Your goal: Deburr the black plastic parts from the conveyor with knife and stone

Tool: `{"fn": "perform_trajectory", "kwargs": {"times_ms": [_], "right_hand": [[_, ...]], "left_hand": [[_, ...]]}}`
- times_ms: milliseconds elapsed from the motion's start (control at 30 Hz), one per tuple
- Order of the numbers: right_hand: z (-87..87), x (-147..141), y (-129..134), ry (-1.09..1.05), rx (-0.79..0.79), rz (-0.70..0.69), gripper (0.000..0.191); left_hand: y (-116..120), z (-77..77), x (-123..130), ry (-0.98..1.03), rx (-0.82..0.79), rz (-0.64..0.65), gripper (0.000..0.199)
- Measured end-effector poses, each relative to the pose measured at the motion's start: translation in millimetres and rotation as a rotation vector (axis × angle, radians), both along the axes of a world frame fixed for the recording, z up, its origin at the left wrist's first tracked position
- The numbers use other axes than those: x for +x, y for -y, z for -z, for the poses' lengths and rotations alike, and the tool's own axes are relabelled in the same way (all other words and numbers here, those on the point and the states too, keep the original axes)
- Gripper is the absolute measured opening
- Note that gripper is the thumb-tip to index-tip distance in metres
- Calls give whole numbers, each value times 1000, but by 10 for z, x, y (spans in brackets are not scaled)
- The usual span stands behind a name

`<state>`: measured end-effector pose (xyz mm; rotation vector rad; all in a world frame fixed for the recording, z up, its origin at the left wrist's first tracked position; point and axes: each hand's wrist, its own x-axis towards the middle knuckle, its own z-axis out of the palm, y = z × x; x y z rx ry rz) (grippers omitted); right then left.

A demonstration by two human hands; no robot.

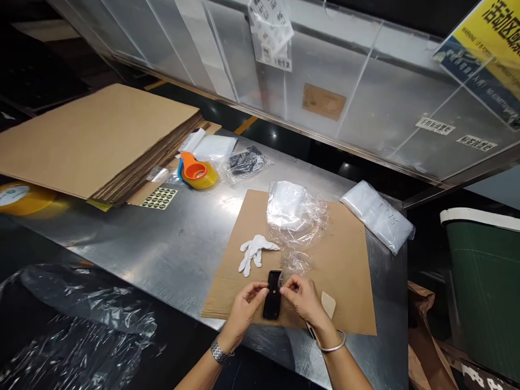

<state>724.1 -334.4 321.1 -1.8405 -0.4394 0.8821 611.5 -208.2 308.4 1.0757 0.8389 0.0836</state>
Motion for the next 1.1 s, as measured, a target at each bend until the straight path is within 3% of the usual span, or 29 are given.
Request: {"fn": "perform_trajectory", "kwargs": {"times_ms": [100, 200, 333, 533, 600, 700, 867, 967, 1100], "right_hand": [[-39, -213, -83, 56, 8, -74, 16], [32, -325, -127, 92, 6, -68, 22], [161, -389, -167, 185, -18, -5, 23], [188, -600, -266, 333, -22, -147, 11], [242, -649, -255, 365, -71, -115, 10], [416, -709, -180, 391, -224, 26, 24], [668, -815, 35, 306, -393, 122, 22], [636, -862, 225, 183, -353, 77, 30], [534, -943, 449, -62, -242, -94, 42]], "left_hand": [[102, 4, -29, 25, 72, 92, 29], [126, 86, -89, -12, 215, 70, 34], [100, 201, -275, -85, 510, 18, 28], [12, 311, -476, -55, 947, 98, 20], [-82, 394, -495, -78, 1038, 118, 20], [-229, 536, -516, -185, 1153, 63, 25], [-260, 655, -546, -265, 1211, 124, 25], [-187, 650, -543, -264, 1180, 206, 24], [-133, 652, -501, -249, 1084, 294, 21]]}}
